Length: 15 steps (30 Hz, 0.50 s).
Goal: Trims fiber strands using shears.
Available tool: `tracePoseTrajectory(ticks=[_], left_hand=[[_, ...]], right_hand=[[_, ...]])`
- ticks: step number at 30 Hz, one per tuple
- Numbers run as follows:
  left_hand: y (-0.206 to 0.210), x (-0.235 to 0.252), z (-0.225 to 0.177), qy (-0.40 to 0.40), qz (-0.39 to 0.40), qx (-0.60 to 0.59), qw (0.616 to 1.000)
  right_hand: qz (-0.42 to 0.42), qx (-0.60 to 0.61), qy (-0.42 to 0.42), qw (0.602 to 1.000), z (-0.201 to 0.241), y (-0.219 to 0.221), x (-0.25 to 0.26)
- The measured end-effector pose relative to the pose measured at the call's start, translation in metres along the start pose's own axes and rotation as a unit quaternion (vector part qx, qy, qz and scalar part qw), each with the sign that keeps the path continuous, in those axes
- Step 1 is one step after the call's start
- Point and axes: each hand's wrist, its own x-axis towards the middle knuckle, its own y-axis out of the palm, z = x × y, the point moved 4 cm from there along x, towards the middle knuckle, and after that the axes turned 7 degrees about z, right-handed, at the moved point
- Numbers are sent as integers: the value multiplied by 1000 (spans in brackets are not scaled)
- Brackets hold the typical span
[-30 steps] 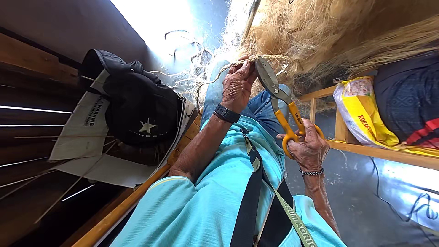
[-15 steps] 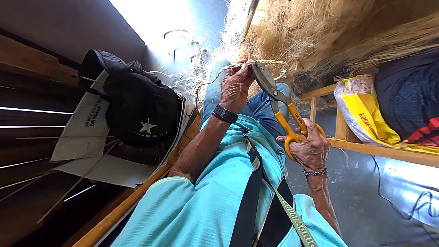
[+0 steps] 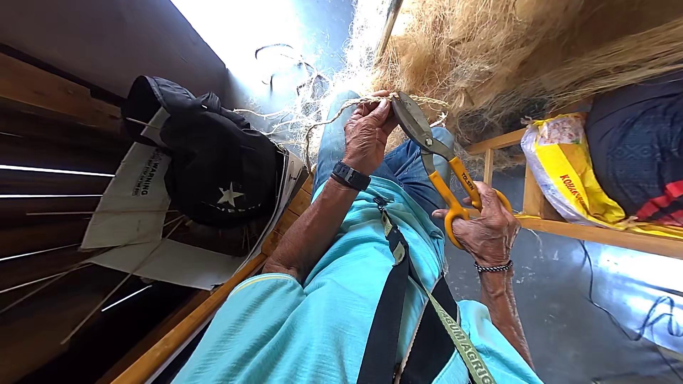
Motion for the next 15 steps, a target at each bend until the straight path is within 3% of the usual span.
tracePoseTrajectory(ticks=[15], left_hand=[[-6, 0, 0, 4, -11, 16, 1000]], right_hand=[[33, -17, 10, 999, -2, -11, 1]])
